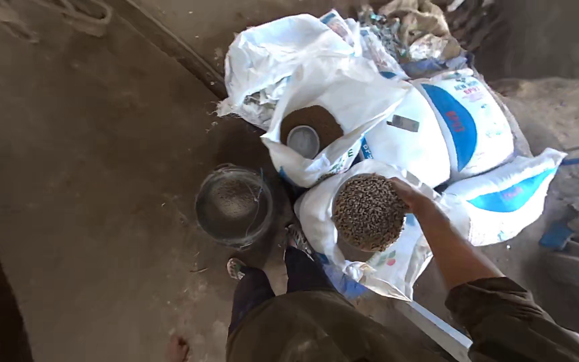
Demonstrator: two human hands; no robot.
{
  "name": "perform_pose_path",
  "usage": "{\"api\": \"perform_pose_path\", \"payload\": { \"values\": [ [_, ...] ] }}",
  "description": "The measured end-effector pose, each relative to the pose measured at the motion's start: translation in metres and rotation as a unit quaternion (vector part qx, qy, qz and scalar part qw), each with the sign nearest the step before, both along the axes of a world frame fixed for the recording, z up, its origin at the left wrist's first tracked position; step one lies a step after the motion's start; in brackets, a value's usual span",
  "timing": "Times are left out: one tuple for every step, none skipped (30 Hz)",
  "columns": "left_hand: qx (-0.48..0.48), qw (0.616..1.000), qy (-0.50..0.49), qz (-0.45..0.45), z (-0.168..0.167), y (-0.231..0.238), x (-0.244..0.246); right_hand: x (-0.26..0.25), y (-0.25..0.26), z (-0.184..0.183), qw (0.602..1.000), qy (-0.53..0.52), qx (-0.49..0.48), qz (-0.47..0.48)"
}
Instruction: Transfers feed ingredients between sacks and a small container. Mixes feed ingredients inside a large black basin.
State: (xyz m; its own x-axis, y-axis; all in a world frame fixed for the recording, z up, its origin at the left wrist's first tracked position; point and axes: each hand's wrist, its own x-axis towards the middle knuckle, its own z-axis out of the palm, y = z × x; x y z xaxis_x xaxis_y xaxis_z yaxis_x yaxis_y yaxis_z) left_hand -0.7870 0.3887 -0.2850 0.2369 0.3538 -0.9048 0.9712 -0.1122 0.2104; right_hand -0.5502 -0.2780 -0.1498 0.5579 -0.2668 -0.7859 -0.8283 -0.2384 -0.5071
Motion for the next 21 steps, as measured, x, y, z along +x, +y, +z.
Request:
{"api": "perform_pose_path", "payload": {
  "values": [
    [-0.002, 1.000, 0.004, -0.002, -0.009, 0.009, -0.005, 0.011, 0.020, 0.005, 1.000, -0.010, 0.000, 0.014],
    [0.001, 1.000, 0.011, -0.004, -0.014, 0.018, -0.007, 0.023, 0.040, 0.007, 0.999, -0.020, 0.006, 0.029],
    [0.001, 1.000, 0.013, -0.004, -0.017, 0.028, -0.010, 0.035, 0.062, 0.009, 0.999, -0.026, 0.005, 0.042],
    [0.000, 1.000, 0.013, 0.002, -0.017, 0.038, -0.014, 0.047, 0.084, 0.009, 0.998, -0.029, 0.001, 0.057],
    [0.005, 1.000, 0.012, 0.012, -0.012, 0.049, -0.017, 0.057, 0.108, 0.007, 0.996, -0.033, -0.011, 0.079],
    [0.014, 1.000, 0.009, 0.022, -0.005, 0.060, -0.019, 0.067, 0.134, 0.004, 0.994, -0.034, -0.026, 0.099],
    [0.023, 0.999, 0.013, 0.030, 0.007, 0.071, -0.018, 0.077, 0.158, -0.001, 0.991, -0.031, -0.039, 0.121],
    [0.035, 0.998, 0.025, 0.037, 0.023, 0.079, -0.015, 0.087, 0.181, -0.009, 0.988, -0.029, -0.053, 0.139],
    [0.045, 0.997, 0.039, 0.045, 0.037, 0.091, -0.015, 0.095, 0.202, -0.023, 0.983, -0.034, -0.078, 0.164],
    [0.049, 0.996, 0.053, 0.049, 0.040, 0.109, -0.023, 0.103, 0.221, -0.040, 0.973, -0.047, -0.110, 0.196],
    [0.052, 0.995, 0.061, 0.060, 0.039, 0.129, -0.035, 0.109, 0.239, -0.059, 0.960, -0.060, -0.143, 0.235],
    [0.071, 0.994, 0.042, 0.077, 0.029, 0.151, -0.059, 0.112, 0.257, -0.076, 0.945, -0.073, -0.170, 0.271],
    [0.088, 0.992, 0.025, 0.089, 0.022, 0.169, -0.080, 0.113, 0.274, -0.094, 0.929, -0.084, -0.192, 0.304],
    [0.102, 0.990, 0.020, 0.100, 0.020, 0.184, -0.095, 0.111, 0.292, -0.111, 0.917, -0.095, -0.211, 0.324],
    [0.106, 0.989, 0.030, 0.103, 0.025, 0.194, -0.106, 0.106, 0.309, -0.126, 0.908, -0.103, -0.228, 0.337],
    [0.103, 0.989, 0.044, 0.101, 0.031, 0.201, -0.114, 0.099, 0.324, -0.142, 0.897, -0.116, -0.247, 0.348],
    [0.102, 0.989, 0.051, 0.097, 0.036, 0.206, -0.119, 0.092, 0.338, -0.155, 0.885, -0.130, -0.264, 0.359],
    [0.105, 0.989, 0.049, 0.094, 0.039, 0.209, -0.123, 0.083, 0.350, -0.166, 0.877, -0.150, -0.271, 0.367],
    [0.106, 0.989, 0.043, 0.092, 0.041, 0.210, -0.125, 0.075, 0.361, -0.176, 0.866, -0.172, -0.281, 0.377],
    [0.107, 0.990, 0.032, 0.091, 0.041, 0.209, -0.123, 0.069, 0.369, -0.185, 0.852, -0.195, -0.292, 0.389],
    [0.104, 0.990, 0.016, 0.089, 0.043, 0.205, -0.117, 0.061, 0.374, -0.192, 0.836, -0.225, -0.300, 0.400]
  ]
}}
